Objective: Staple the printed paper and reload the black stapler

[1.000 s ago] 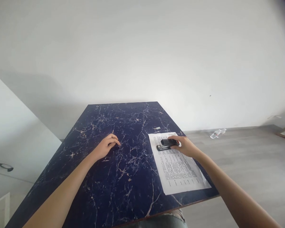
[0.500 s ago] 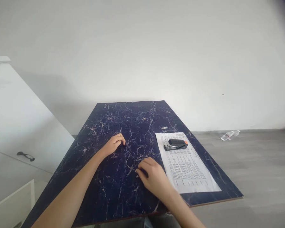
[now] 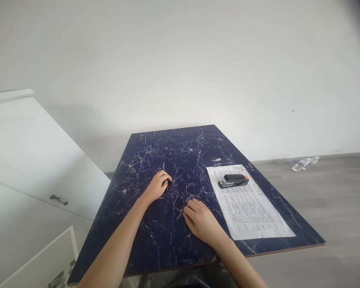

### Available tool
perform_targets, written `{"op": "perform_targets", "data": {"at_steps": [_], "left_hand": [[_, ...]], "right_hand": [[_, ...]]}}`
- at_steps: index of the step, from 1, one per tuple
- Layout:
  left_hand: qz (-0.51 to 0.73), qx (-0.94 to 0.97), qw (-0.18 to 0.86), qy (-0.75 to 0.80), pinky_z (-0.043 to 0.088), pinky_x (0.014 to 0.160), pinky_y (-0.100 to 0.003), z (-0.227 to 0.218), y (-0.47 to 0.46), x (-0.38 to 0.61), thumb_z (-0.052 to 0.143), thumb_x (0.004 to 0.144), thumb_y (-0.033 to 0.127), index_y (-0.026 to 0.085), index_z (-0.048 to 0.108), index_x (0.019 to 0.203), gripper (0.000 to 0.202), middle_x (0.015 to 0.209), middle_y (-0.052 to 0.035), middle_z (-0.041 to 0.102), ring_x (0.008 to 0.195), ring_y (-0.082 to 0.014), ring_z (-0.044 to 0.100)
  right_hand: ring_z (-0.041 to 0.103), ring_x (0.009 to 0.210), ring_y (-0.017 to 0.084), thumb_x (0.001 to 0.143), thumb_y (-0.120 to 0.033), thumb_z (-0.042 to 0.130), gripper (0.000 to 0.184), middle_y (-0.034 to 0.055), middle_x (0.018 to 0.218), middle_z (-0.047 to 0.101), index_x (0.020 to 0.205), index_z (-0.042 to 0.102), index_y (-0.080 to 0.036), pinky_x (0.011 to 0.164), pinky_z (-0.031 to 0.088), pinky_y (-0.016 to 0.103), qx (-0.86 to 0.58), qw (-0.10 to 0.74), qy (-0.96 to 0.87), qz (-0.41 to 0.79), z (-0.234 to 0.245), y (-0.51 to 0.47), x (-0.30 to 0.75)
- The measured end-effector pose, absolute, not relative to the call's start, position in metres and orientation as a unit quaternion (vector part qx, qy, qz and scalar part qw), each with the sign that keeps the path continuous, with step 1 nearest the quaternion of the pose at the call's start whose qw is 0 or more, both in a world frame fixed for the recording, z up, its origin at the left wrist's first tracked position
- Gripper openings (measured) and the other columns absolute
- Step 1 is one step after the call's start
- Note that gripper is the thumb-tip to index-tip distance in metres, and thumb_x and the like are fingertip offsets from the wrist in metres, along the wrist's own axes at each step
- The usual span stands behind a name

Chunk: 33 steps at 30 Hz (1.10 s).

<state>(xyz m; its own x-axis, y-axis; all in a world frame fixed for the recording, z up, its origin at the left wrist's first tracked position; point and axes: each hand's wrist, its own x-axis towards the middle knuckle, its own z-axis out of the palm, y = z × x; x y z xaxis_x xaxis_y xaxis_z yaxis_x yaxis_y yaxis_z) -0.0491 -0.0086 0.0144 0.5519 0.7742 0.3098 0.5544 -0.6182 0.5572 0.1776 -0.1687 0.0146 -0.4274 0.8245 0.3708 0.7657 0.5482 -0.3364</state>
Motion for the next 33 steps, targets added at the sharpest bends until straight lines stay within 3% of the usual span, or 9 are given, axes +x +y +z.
{"op": "perform_targets", "data": {"at_steps": [5,19,33], "left_hand": [[0.306,0.838,0.157,0.424,0.044,0.107,-0.043,0.013,-0.008,-0.051,0.047,0.094,0.008,0.022,0.067,0.105,0.027,0.115,-0.0073,0.062,0.113,-0.0239,0.057],[0.271,0.837,0.088,0.468,0.046,0.1,-0.044,0.008,0.002,-0.043,0.048,0.094,0.014,0.023,0.068,0.104,0.024,0.118,-0.0079,0.064,0.112,-0.0261,0.06],[0.285,0.847,0.11,0.434,0.045,0.105,-0.047,0.007,0.002,-0.05,0.048,0.092,0.017,0.022,0.069,0.103,0.024,0.117,-0.0084,0.066,0.112,-0.027,0.059]], "right_hand": [[0.051,0.086,0.021,0.1,-0.011,0.052,0.018,0.0039,0.092,0.056,0.086,0.051,-0.021,0.077,0.04,0.035,-0.471,0.26,-0.841,0.063,0.014,-0.167,0.178],[0.053,0.089,0.021,0.098,-0.014,0.055,0.015,0.0043,0.093,0.057,0.085,0.053,-0.021,0.079,0.042,0.033,-0.463,0.266,-0.844,0.048,0.015,-0.168,0.181],[0.055,0.09,0.02,0.098,-0.015,0.059,0.014,0.0037,0.092,0.059,0.085,0.056,-0.02,0.081,0.044,0.031,-0.463,0.267,-0.845,0.011,0.016,-0.171,0.18]]}}
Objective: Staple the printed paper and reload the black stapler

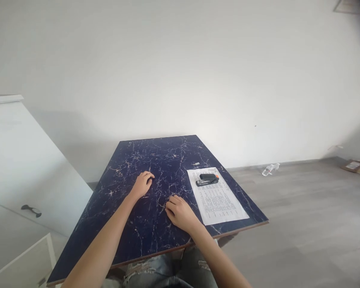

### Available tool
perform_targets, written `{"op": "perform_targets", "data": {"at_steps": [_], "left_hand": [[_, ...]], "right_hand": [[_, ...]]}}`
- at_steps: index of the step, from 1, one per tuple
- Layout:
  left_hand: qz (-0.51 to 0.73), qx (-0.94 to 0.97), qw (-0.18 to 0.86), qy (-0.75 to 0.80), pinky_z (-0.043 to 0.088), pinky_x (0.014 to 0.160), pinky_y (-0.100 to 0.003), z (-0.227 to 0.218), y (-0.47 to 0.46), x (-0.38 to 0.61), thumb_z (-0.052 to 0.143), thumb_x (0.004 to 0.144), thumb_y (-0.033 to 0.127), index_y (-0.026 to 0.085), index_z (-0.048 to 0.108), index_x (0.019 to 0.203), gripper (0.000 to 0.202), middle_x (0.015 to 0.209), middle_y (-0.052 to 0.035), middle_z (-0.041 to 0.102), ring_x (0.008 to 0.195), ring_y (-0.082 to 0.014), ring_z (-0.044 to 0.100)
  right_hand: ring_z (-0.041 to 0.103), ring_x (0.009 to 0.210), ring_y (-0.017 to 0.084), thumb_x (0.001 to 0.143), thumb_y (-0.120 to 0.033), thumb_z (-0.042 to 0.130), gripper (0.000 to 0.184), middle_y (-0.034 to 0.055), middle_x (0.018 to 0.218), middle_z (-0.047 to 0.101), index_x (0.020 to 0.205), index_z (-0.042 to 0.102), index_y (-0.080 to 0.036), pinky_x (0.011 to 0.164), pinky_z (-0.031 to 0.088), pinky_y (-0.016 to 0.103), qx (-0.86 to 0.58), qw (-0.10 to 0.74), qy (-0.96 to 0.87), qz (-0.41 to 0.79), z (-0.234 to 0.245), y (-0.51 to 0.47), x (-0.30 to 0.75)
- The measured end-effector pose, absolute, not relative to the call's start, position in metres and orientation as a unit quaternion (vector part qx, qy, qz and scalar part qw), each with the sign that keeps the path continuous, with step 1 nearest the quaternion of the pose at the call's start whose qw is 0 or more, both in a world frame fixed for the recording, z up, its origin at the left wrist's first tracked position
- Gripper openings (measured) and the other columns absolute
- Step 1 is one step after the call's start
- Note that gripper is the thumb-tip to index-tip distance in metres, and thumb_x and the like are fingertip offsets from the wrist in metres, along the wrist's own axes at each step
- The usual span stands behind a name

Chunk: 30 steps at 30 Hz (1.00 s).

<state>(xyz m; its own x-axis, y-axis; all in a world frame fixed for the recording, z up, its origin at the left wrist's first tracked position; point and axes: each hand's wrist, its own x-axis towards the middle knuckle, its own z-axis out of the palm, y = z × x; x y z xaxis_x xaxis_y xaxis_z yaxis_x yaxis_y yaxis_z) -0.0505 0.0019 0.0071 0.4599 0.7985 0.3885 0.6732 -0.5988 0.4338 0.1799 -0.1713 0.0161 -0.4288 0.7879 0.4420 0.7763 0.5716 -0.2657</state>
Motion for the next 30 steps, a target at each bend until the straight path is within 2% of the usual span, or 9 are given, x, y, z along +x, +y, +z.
{"op": "perform_targets", "data": {"at_steps": [11,15,18,19,21,23,25,27,30], "left_hand": [[0.315,0.829,0.193,0.42,0.045,0.111,-0.05,0.007,0.01,-0.06,0.049,0.086,0.017,0.022,0.072,0.093,0.024,0.118,-0.0082,0.07,0.114,-0.0263,0.063],[0.356,0.785,0.282,0.422,0.049,0.11,-0.048,0.011,0.008,-0.061,0.045,0.079,0.013,0.02,0.071,0.102,0.036,0.115,-0.0073,0.075,0.11,-0.0233,0.069],[0.38,0.762,0.329,0.409,0.05,0.11,-0.048,0.014,0.006,-0.06,0.042,0.075,0.009,0.018,0.069,0.109,0.045,0.115,-0.0072,0.076,0.109,-0.0216,0.071],[0.38,0.76,0.333,0.408,0.05,0.111,-0.047,0.015,0.005,-0.06,0.041,0.075,0.009,0.018,0.07,0.109,0.045,0.115,-0.0072,0.076,0.11,-0.0215,0.071],[0.373,0.764,0.326,0.414,0.05,0.11,-0.047,0.016,0.004,-0.059,0.041,0.077,0.009,0.018,0.071,0.108,0.044,0.114,-0.0069,0.076,0.11,-0.0217,0.071],[0.366,0.769,0.315,0.419,0.05,0.11,-0.047,0.015,0.004,-0.058,0.042,0.078,0.01,0.019,0.072,0.106,0.042,0.113,-0.0066,0.077,0.11,-0.022,0.071],[0.363,0.772,0.307,0.422,0.051,0.109,-0.047,0.015,0.002,-0.057,0.042,0.08,0.01,0.02,0.073,0.104,0.041,0.111,-0.0061,0.077,0.109,-0.0223,0.071],[0.366,0.771,0.313,0.416,0.052,0.108,-0.046,0.017,0.0,-0.055,0.042,0.082,0.011,0.02,0.074,0.103,0.039,0.109,-0.0054,0.078,0.107,-0.0223,0.072],[0.378,0.759,0.361,0.388,0.055,0.101,-0.044,0.029,-0.011,-0.047,0.044,0.081,0.011,0.02,0.075,0.096,0.036,0.101,-0.005,0.079,0.099,-0.0219,0.074]], "right_hand": [[0.055,0.073,0.016,0.104,-0.021,0.053,0.021,0.0018,0.076,0.061,0.084,0.061,-0.021,0.071,0.041,0.033,-0.387,0.342,-0.855,-0.043,0.031,-0.187,0.191],[0.061,0.078,0.019,0.105,-0.026,0.052,0.02,0.0044,0.081,0.067,0.09,0.065,-0.022,0.074,0.047,0.033,-0.495,0.411,-0.765,0.011,0.049,-0.191,0.242],[0.066,0.077,0.021,0.101,-0.04,0.057,0.022,0.0059,0.086,0.071,0.092,0.068,-0.023,0.074,0.053,0.035,-0.594,0.427,-0.681,0.047,0.056,-0.181,0.315],[0.068,0.079,0.023,0.098,-0.044,0.062,0.022,0.0062,0.088,0.072,0.096,0.07,-0.024,0.074,0.055,0.036,-0.619,0.41,-0.669,0.048,0.055,-0.175,0.341],[0.07,0.097,0.028,0.092,-0.05,0.069,0.035,0.0096,0.109,0.074,0.116,0.069,-0.025,0.082,0.057,0.038,-0.644,0.377,-0.663,0.056,0.05,-0.163,0.386],[0.066,0.118,0.032,0.091,-0.053,0.07,0.053,0.0133,0.133,0.067,0.136,0.062,-0.026,0.091,0.057,0.041,-0.64,0.342,-0.683,0.083,0.042,-0.151,0.414],[0.059,0.132,0.034,0.091,-0.054,0.069,0.063,0.0143,0.146,0.059,0.146,0.054,-0.028,0.102,0.054,0.044,-0.623,0.32,-0.706,0.105,0.035,-0.141,0.427],[0.055,0.137,0.035,0.094,-0.052,0.066,0.061,0.0129,0.148,0.059,0.148,0.053,-0.029,0.108,0.051,0.048,-0.607,0.322,-0.717,0.122,0.03,-0.134,0.428],[0.062,0.13,0.033,0.096,-0.046,0.062,0.049,0.0101,0.139,0.067,0.141,0.061,-0.029,0.106,0.053,0.047,-0.604,0.343,-0.708,0.13,0.024,-0.125,0.427]]}}
